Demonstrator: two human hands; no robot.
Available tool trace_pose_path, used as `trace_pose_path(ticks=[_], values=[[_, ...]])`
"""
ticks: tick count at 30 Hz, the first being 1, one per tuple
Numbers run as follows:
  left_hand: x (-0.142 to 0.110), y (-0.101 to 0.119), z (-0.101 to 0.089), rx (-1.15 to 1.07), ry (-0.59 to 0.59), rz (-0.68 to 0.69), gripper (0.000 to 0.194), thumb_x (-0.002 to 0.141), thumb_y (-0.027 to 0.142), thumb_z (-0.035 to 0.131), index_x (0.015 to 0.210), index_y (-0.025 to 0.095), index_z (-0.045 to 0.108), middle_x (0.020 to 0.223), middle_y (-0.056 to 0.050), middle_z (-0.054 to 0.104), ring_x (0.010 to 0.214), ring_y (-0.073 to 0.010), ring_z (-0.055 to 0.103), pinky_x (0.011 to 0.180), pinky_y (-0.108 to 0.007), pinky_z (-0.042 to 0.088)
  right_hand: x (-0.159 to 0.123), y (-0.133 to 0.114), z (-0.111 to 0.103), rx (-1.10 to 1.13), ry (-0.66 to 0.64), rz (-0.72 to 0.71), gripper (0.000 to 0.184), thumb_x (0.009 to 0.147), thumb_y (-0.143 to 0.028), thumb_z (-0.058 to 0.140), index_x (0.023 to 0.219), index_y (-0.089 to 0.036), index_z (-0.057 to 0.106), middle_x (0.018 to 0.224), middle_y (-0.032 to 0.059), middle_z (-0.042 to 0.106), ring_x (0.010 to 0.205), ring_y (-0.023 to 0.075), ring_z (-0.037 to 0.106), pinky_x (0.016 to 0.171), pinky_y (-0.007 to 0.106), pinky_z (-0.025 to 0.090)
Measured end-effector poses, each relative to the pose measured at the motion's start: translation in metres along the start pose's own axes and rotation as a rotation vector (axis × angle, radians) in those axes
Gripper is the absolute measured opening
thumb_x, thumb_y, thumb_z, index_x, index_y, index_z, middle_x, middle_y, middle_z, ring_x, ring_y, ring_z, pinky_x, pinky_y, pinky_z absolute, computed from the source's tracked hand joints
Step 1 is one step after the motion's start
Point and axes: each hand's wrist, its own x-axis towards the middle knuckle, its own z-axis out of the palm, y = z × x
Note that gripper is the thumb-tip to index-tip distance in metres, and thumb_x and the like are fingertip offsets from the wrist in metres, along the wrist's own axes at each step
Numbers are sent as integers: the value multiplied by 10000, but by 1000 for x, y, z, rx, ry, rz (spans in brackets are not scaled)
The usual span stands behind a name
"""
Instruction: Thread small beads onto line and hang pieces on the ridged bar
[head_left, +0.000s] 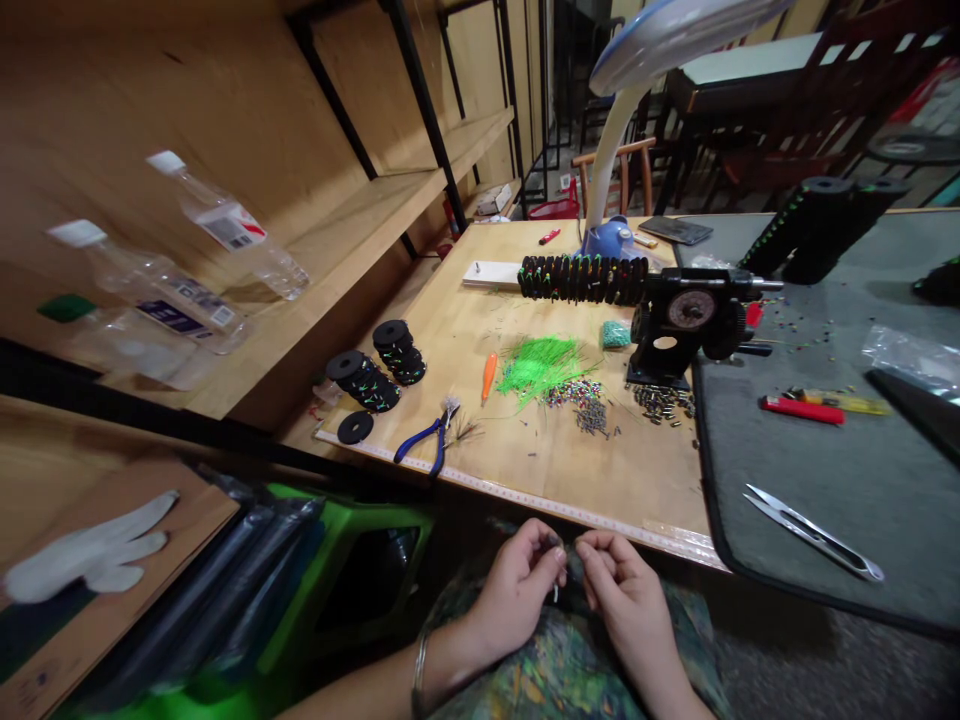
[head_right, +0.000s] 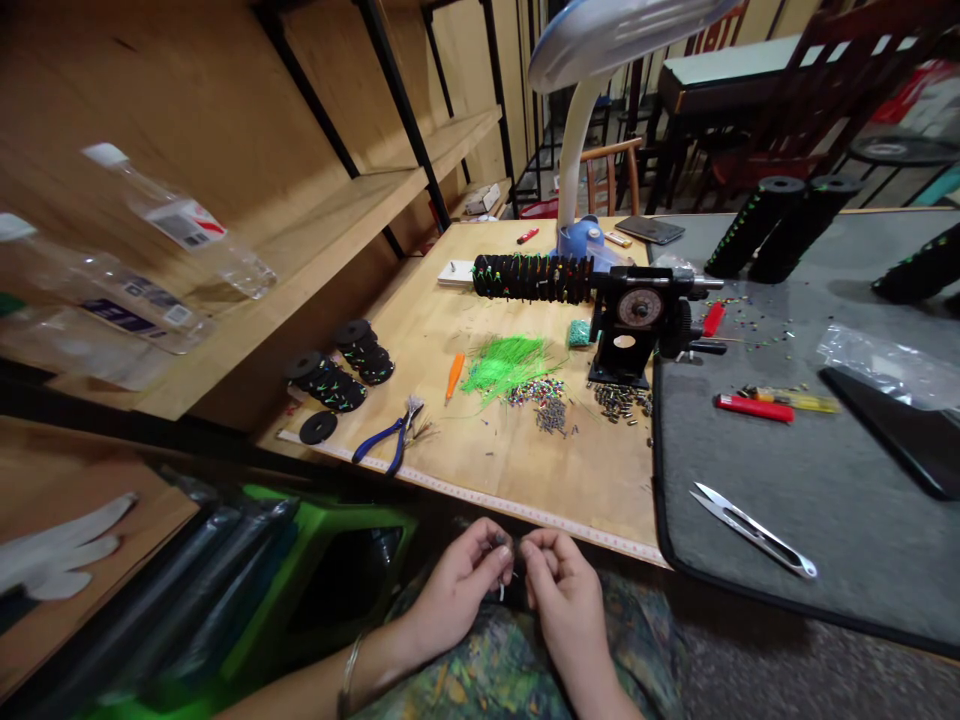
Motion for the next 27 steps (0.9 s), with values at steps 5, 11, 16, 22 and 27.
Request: trace_pose_path(ticks=[5, 11, 16, 22, 27], values=[[2, 3, 1, -35, -20, -7, 334, 849, 499, 567, 804, 179, 486, 661, 31, 497, 601, -108, 448, 599, -243, 373, 1, 5, -1, 3, -40, -7, 540, 657, -646, 709, 873, -161, 606, 438, -97, 429, 387, 86, 348, 409, 208, 265], [2, 3, 0, -49, -10, -4, 336, 830, 503, 587, 813, 178, 501, 692, 28, 487, 629, -118, 465, 621, -255, 385, 0, 16, -6, -178, -126, -61, 499, 756, -604, 645, 972, -154, 632, 443, -94, 431, 402, 98, 378, 428, 213, 279], [1, 6, -2, -49, -26, -24, 341, 812, 500, 606, 774, 182, 488, 658, 31, 489, 617, -119, 463, 613, -253, 374, -1, 14, -7, -233, -151, -100, 429, 807, -574, 604, 918, -159, 623, 472, -78, 458, 413, 95, 376, 437, 215, 277], [1, 7, -4, -72, -48, -49, 389, 771, 533, 641, 742, 175, 491, 639, 29, 504, 593, -112, 462, 596, -247, 370, 0, 10, -5, -207, -154, -96, 398, 810, -573, 599, 779, -177, 573, 481, -68, 475, 411, 82, 352, 420, 204, 247], [2, 8, -4, -94, -51, -77, 385, 756, 529, 658, 742, 174, 509, 625, 29, 524, 557, -98, 449, 566, -235, 356, 1, 10, -3, -155, -145, -48, 419, 776, -598, 618, 748, -184, 555, 468, -79, 457, 396, 71, 318, 402, 193, 218]])
